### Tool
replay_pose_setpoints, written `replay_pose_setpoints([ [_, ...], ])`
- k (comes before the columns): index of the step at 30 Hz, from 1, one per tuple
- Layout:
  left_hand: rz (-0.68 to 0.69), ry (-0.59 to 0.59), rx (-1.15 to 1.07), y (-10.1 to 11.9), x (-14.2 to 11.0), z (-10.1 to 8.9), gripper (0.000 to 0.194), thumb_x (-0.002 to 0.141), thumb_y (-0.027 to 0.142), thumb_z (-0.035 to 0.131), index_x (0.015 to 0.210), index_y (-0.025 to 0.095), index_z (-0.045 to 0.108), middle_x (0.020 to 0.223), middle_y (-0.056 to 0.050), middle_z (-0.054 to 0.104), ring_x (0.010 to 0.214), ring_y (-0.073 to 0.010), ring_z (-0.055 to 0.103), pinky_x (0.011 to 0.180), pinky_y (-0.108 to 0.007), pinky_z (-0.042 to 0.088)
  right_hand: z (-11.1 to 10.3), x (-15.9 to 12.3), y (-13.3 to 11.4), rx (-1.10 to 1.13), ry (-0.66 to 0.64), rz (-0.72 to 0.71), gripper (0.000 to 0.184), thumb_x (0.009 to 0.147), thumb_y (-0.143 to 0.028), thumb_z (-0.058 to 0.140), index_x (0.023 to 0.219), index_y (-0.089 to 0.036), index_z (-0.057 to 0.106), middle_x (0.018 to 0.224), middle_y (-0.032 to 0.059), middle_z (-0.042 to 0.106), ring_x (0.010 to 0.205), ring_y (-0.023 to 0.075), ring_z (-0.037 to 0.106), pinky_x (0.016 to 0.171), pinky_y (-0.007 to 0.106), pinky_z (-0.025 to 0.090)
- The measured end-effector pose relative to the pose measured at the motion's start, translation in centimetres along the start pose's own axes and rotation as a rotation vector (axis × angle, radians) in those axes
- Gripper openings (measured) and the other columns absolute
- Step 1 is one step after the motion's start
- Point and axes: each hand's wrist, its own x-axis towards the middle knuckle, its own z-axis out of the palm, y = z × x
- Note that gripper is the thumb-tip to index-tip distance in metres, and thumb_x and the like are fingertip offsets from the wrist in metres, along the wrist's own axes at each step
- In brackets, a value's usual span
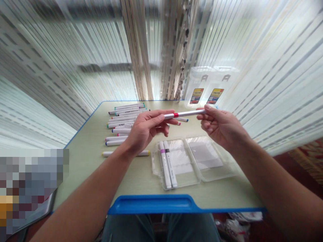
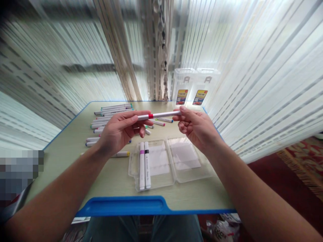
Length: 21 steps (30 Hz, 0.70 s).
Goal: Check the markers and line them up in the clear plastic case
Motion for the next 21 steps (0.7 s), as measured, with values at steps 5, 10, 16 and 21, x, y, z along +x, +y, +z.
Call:
replay_pose_setpoints([
  [5,0.019,0.005,-0.002,0.03,-0.03,0.06,0.027,0.086,0.021,0.067,0.109,0.009,0.076,0.09,-0.013,0.08,0.061,-0.0133,0.065,0.06,-0.026,0.052,0.08,-0.02,-0.08,0.023,0.016,0.017,0.019,0.086,-0.025,0.076,0.074,-0.012,0.072,0.065,0.0062,0.072,0.042,0.0038,0.055,0.035,0.009,0.04],
  [10,0.032,0.075,0.045,0.11,-0.02,0.11,0.026,0.086,0.021,0.068,0.108,0.009,0.076,0.087,-0.012,0.079,0.061,-0.0114,0.063,0.059,-0.025,0.052,-0.05,0.1,0.02,0.017,0.018,0.012,0.019,0.084,-0.025,0.077,0.071,-0.013,0.071,0.064,0.0066,0.073,0.041,0.0043,0.055,0.036,0.01,0.042],
  [16,0.022,0.136,0.111,-0.01,0.07,-0.03,0.025,0.084,0.023,0.07,0.104,0.008,0.077,0.084,-0.01,0.079,0.059,-0.0109,0.062,0.057,-0.024,0.052,-0.36,0.1,0.27,-0.021,-0.051,-0.038,0.019,0.078,-0.026,0.083,0.072,-0.011,0.074,0.066,0.0067,0.073,0.043,0.0038,0.055,0.039,0.011,0.043],
  [21,-0.02,0.154,0.141,-0.17,0.14,-0.08,0.025,0.082,0.023,0.071,0.101,0.008,0.078,0.081,-0.011,0.078,0.059,-0.0113,0.062,0.057,-0.024,0.051,-0.26,-0.02,0.26,-0.083,-0.076,-0.07,0.02,0.076,-0.028,0.084,0.071,-0.01,0.076,0.066,0.0077,0.073,0.044,0.0049,0.056,0.039,0.013,0.042],
])
